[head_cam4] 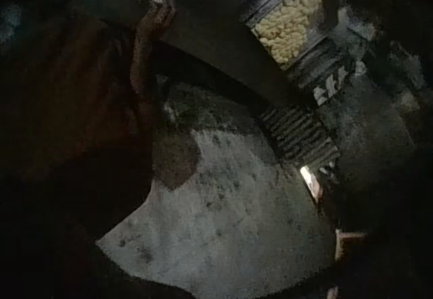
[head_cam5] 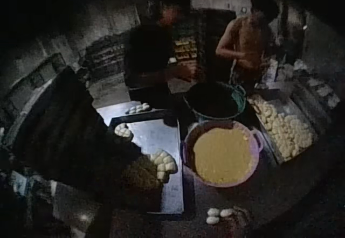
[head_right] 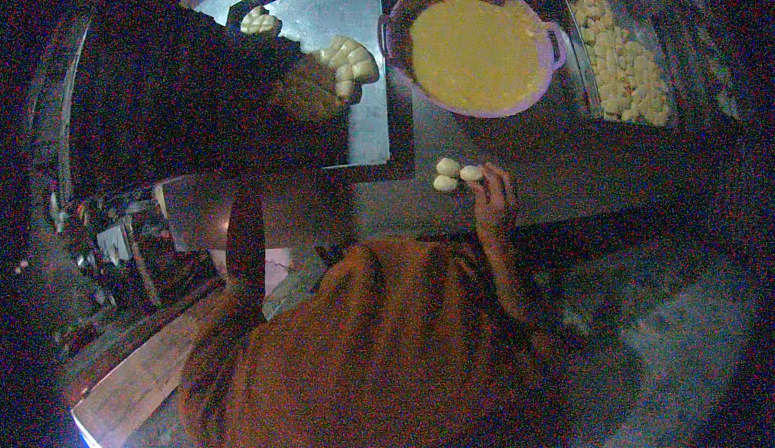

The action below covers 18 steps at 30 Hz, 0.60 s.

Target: The person prepares bread rolls by hand, dipping small portions of dough into a bowl of yellow liquid and arranging them onto a metal tray.

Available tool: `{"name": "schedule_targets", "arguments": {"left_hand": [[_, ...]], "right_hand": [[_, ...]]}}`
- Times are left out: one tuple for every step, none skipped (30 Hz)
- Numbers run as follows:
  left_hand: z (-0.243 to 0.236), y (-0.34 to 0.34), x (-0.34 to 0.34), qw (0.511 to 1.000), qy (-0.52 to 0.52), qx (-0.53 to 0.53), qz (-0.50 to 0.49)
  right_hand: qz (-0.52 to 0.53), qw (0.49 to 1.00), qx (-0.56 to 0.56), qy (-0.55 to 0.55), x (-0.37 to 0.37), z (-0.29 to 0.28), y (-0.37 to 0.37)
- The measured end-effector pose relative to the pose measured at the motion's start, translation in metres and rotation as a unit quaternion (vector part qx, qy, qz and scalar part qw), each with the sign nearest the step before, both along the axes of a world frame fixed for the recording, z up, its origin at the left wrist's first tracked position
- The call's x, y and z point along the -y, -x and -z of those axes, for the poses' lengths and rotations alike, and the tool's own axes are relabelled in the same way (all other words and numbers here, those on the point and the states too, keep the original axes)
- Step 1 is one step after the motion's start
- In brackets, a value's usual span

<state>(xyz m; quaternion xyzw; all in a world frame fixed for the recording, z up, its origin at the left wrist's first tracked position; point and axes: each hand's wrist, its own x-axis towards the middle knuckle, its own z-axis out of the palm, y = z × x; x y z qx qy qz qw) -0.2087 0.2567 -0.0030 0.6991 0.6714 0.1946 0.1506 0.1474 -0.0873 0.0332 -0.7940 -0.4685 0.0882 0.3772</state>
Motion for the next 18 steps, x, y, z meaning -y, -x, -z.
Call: {"name": "schedule_targets", "arguments": {"left_hand": [[0.004, -0.001, -0.008, 0.999, 0.019, -0.026, 0.0], [0.005, -0.003, -0.014, 0.998, 0.04, -0.055, 0.003], [0.006, -0.003, -0.016, 0.996, 0.049, -0.071, 0.004], [0.01, -0.006, -0.015, 0.995, 0.06, -0.08, 0.009], [0.011, -0.006, -0.014, 0.994, 0.064, -0.087, 0.012], [0.012, -0.006, -0.014, 0.995, 0.062, -0.081, 0.012], [0.011, 0.0, -0.012, 0.996, 0.058, -0.069, 0.008], [0.008, 0.005, -0.008, 0.997, 0.054, -0.048, 0.005], [0.004, 0.012, -0.008, 0.999, 0.043, -0.006, -0.006], [-0.004, 0.021, -0.004, 0.999, 0.036, 0.037, -0.017], [-0.014, 0.029, -0.002, 0.996, 0.025, 0.086, -0.029], [-0.027, 0.042, 0.0, 0.985, 0.031, 0.165, -0.051], [-0.045, 0.062, 0.016, 0.964, 0.033, 0.249, -0.086], [-0.06, 0.064, 0.017, 0.935, 0.042, 0.337, -0.101], [-0.071, 0.06, 0.025, 0.898, 0.067, 0.425, -0.094], [-0.085, 0.056, 0.036, 0.851, 0.088, 0.509, -0.091], [-0.097, 0.047, 0.052, 0.804, 0.111, 0.577, -0.088], [-0.105, 0.031, 0.071, 0.765, 0.143, 0.624, -0.073]], "right_hand": [[0.018, 1.0, -0.022, 0.013, -0.002, -0.005, 0.003], [0.023, 0.999, -0.026, 0.01, -0.003, -0.007, 0.005], [0.027, 0.999, -0.031, 0.006, -0.005, -0.009, 0.007], [0.034, 0.999, -0.036, 0.006, -0.005, -0.009, 0.009], [0.039, 0.998, -0.049, 0.004, -0.005, -0.009, 0.011], [0.043, 0.997, -0.062, 0.002, -0.006, -0.009, 0.014], [0.045, 0.996, -0.077, 0.0, -0.006, -0.009, 0.016], [0.051, 0.995, -0.082, 0.001, -0.006, -0.014, 0.021], [0.056, 0.995, -0.086, 0.001, -0.007, -0.021, 0.027], [0.061, 0.994, -0.092, 0.0, -0.009, -0.029, 0.034], [0.052, 0.994, -0.095, -0.007, -0.013, -0.037, 0.039], [0.043, 0.994, -0.099, -0.015, -0.017, -0.045, 0.044], [0.016, 0.994, -0.108, -0.025, -0.026, -0.047, 0.05], [0.007, 0.994, -0.104, -0.032, -0.029, -0.047, 0.058], [-0.003, 0.994, -0.1, -0.038, -0.032, -0.046, 0.066], [-0.021, 0.994, -0.098, -0.049, -0.04, -0.045, 0.074], [-0.058, 0.981, -0.176, -0.05, -0.051, -0.052, 0.085], [-0.092, 0.963, -0.249, -0.05, -0.063, -0.063, 0.095]]}}
